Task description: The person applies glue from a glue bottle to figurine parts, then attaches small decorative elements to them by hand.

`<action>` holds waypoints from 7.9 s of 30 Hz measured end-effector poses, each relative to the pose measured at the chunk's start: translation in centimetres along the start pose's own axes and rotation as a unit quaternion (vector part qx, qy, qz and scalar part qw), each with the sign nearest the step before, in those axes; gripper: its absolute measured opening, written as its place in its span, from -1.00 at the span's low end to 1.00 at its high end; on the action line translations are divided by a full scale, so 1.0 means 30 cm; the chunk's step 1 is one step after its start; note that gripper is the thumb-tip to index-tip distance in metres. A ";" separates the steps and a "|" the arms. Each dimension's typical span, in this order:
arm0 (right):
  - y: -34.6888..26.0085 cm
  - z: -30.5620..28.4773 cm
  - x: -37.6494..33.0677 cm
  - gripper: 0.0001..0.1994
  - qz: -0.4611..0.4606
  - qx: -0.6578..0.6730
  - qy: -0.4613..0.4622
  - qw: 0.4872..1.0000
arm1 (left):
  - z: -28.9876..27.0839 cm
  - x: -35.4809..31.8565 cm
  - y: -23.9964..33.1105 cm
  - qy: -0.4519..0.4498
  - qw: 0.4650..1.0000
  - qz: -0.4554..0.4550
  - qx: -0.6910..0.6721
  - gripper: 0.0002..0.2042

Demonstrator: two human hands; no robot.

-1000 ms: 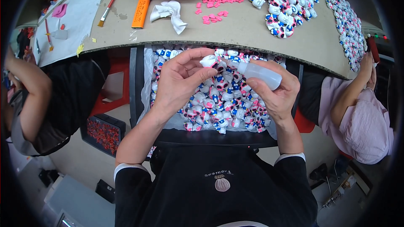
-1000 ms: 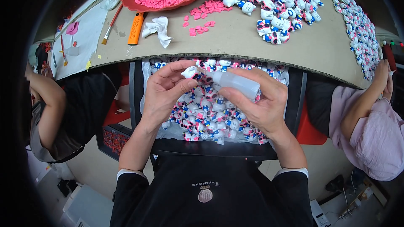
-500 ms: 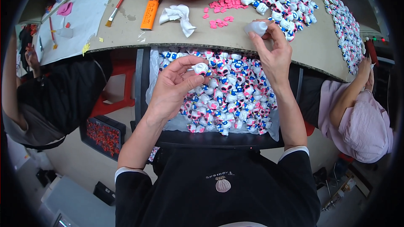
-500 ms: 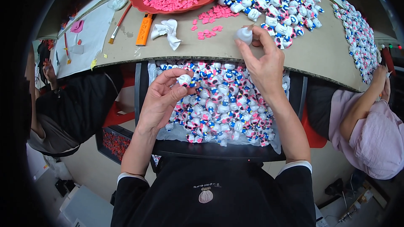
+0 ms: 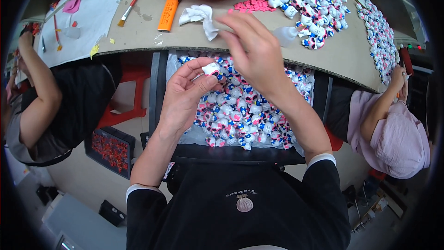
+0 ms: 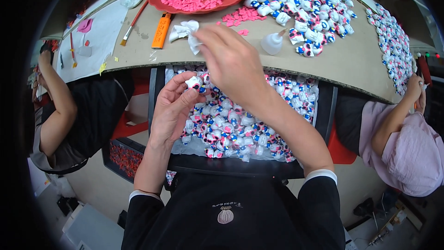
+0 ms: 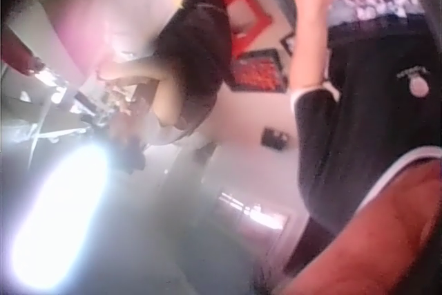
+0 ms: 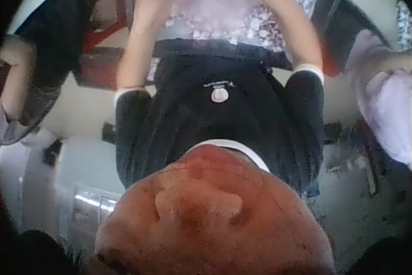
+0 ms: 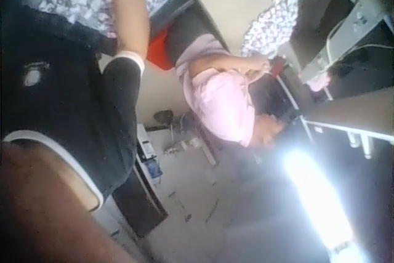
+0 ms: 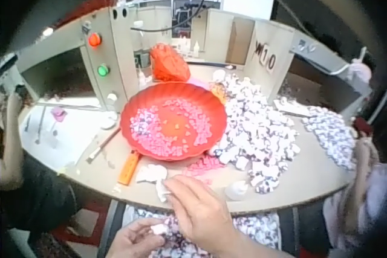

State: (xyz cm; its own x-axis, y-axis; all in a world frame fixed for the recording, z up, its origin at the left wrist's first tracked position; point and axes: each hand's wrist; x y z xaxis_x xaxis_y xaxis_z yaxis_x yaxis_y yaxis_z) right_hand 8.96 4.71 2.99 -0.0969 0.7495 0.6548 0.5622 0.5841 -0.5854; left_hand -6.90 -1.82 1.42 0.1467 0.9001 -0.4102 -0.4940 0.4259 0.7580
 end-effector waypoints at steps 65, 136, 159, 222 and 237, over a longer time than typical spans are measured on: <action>-0.011 -0.099 -0.036 -0.93 0.091 -0.110 -0.045 0.989 | -0.002 0.000 -0.030 -0.087 0.995 -0.010 -0.039 -0.70; -0.091 -0.180 -0.239 -0.81 0.110 0.073 -0.080 0.988 | 0.025 -0.029 -0.078 -0.020 0.976 0.105 0.189 -0.70; 0.078 -0.440 -0.163 -0.74 0.162 -0.088 0.087 0.979 | 0.496 0.383 -0.071 -0.134 0.686 0.465 0.543 -0.78; -0.076 -0.368 -0.177 -0.63 0.094 0.078 -0.011 0.992 | 0.055 0.043 -0.059 -0.140 0.987 0.012 -0.073 -0.64; -0.082 -0.344 -0.188 -0.65 0.123 0.068 -0.047 0.989 | 0.056 0.045 -0.064 -0.118 0.992 0.014 -0.046 -0.67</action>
State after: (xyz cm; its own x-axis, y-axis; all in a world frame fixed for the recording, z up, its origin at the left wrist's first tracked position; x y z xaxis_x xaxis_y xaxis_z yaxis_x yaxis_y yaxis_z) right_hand 16.61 -4.17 5.68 -0.0507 0.8958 0.4415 0.4632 0.4127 -0.7843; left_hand -4.32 -1.26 0.26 0.3224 0.9128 -0.2509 -0.5758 0.3994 0.7134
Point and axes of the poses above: each hand's wrist, its own x-axis towards the middle knuckle, its own z-axis out of the palm, y = z × x, and after that the axes turned 8 degrees about y, right-handed
